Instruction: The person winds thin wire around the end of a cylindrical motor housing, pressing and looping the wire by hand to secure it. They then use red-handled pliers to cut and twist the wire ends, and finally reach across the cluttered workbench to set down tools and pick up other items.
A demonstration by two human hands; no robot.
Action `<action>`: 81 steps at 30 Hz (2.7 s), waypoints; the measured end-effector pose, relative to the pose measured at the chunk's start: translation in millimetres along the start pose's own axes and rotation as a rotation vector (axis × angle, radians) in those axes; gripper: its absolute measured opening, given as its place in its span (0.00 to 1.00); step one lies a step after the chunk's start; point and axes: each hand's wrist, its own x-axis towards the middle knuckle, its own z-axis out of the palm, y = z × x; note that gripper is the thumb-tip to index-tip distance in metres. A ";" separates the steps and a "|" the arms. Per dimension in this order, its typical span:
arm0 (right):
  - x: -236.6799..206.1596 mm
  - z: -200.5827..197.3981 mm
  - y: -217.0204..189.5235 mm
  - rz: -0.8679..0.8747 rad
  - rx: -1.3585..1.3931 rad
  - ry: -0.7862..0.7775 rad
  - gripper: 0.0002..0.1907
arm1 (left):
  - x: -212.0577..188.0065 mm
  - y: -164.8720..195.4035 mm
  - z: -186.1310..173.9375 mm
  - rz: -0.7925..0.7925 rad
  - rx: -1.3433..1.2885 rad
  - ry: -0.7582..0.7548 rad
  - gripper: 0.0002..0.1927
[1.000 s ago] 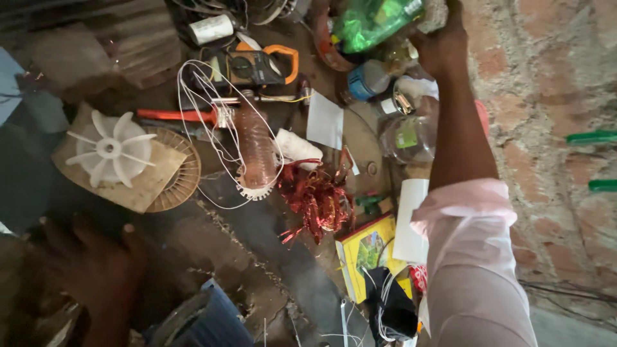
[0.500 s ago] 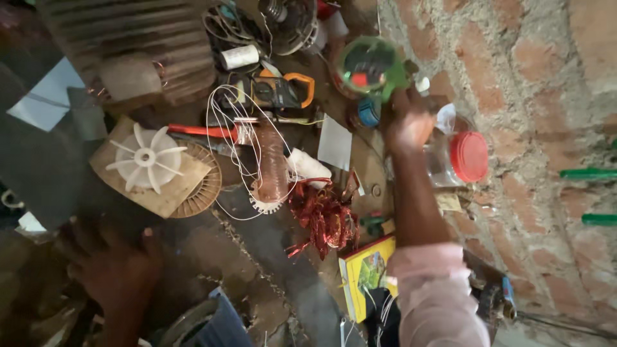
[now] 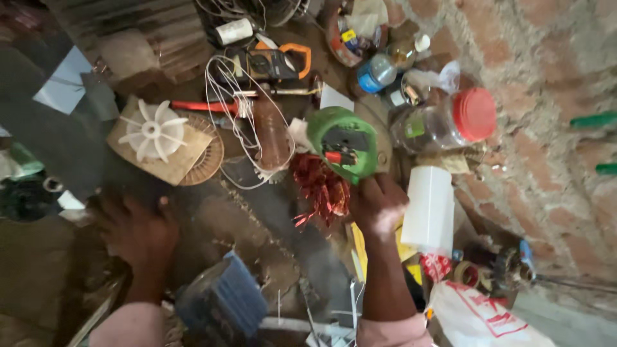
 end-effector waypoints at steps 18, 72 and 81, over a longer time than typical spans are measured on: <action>-201.4 -159.7 -94.9 0.287 0.118 -0.074 0.09 | -120.1 120.0 -127.5 1.067 -0.543 -0.370 0.20; -305.7 -167.7 -82.9 0.289 0.115 -0.458 0.05 | -248.6 141.0 -137.2 1.359 -0.062 -0.155 0.10; -269.8 -165.6 -79.0 0.363 0.210 -0.457 0.05 | -204.2 135.3 -127.9 1.256 -0.356 -0.332 0.26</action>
